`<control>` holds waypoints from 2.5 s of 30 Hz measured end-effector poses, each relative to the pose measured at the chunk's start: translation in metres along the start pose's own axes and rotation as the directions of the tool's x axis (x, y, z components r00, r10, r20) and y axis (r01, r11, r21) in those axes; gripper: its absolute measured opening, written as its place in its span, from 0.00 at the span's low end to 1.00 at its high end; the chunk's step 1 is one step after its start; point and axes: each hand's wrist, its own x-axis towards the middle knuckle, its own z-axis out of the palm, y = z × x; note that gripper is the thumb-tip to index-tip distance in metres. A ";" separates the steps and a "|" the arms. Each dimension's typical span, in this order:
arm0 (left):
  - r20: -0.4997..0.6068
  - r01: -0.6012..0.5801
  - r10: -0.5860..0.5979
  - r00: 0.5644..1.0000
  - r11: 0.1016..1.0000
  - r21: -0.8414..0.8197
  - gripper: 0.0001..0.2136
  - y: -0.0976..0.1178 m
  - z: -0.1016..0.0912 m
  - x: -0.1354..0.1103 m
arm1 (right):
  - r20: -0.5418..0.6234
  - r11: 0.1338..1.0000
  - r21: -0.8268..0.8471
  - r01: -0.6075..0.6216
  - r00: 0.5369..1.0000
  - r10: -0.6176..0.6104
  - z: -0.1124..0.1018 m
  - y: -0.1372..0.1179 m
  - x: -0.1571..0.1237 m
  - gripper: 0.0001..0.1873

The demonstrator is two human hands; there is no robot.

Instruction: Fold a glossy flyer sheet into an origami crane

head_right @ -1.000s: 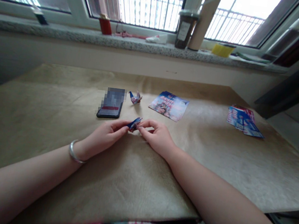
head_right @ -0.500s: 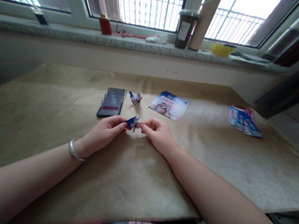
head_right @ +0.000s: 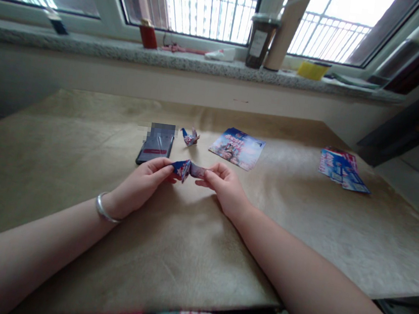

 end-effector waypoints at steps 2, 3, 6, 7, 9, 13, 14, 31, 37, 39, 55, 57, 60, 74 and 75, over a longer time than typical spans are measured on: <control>-0.007 0.013 -0.013 1.000 1.000 -0.029 0.10 0.001 0.000 0.000 | -0.008 0.998 0.060 -0.034 0.999 0.034 -0.001 0.000 0.001 0.19; -0.010 0.018 -0.018 1.000 0.999 -0.038 0.10 0.001 0.000 0.000 | -0.005 0.995 0.080 -0.052 0.999 0.052 -0.002 0.000 0.002 0.19; -0.008 0.020 -0.021 1.000 0.999 -0.045 0.10 0.001 0.000 -0.001 | 0.000 0.990 0.105 -0.093 0.996 0.093 -0.003 0.001 0.003 0.18; 0.000 0.016 -0.016 1.000 0.999 -0.039 0.10 0.001 0.000 -0.001 | -0.007 0.990 0.102 -0.092 0.996 0.094 -0.003 0.001 0.003 0.18; 0.019 0.000 0.000 1.000 1.000 -0.010 0.10 0.000 0.000 -0.001 | -0.027 0.996 0.066 -0.068 0.997 0.070 -0.002 0.002 0.004 0.19; 0.057 -0.040 0.034 0.998 0.994 0.100 0.09 0.001 0.000 -0.001 | -0.024 0.993 -0.122 -0.001 1.000 -0.002 0.001 0.001 0.003 0.17; 0.069 -0.053 0.044 0.997 0.990 0.127 0.10 0.002 0.000 -0.001 | -0.017 0.984 -0.177 0.016 1.000 -0.019 0.002 0.001 0.003 0.16; 0.088 -0.057 0.041 0.995 0.980 0.189 0.12 -0.001 -0.004 -0.001 | 0.032 0.873 -0.485 0.044 0.999 -0.032 -0.001 0.002 0.001 0.16; 0.121 -0.068 0.055 0.991 0.992 0.106 0.09 0.002 -0.002 -0.001 | 0.021 0.895 -0.447 0.007 1.000 0.003 0.000 0.000 0.001 0.15; 0.097 -0.060 0.055 0.994 0.997 0.045 0.09 0.002 -0.002 -0.001 | 0.012 0.920 -0.391 -0.033 0.999 0.041 0.001 -0.002 0.000 0.16; 0.153 -0.080 0.030 0.988 0.939 0.333 0.15 -0.001 -0.004 0.000 | 0.034 0.854 -0.521 0.001 0.999 0.019 0.007 -0.003 -0.002 0.16; 0.153 -0.081 0.033 0.988 0.943 0.324 0.15 -0.001 -0.004 0.001 | 0.031 0.829 -0.559 0.007 0.999 0.012 0.007 -0.004 -0.003 0.15; 0.138 -0.057 0.010 0.990 0.938 0.342 0.15 0.000 -0.004 0.000 | 0.046 0.825 -0.565 -0.012 0.998 0.045 0.008 -0.005 -0.004 0.15; 0.122 -0.044 0.006 0.992 0.948 0.314 0.15 0.004 -0.003 0.000 | 0.011 0.926 -0.369 -0.081 0.996 0.092 0.011 -0.003 -0.003 0.18; 0.119 -0.050 0.012 0.993 0.948 0.314 0.16 0.003 -0.003 0.000 | 0.009 0.923 -0.378 -0.074 0.996 0.084 0.010 -0.003 -0.002 0.17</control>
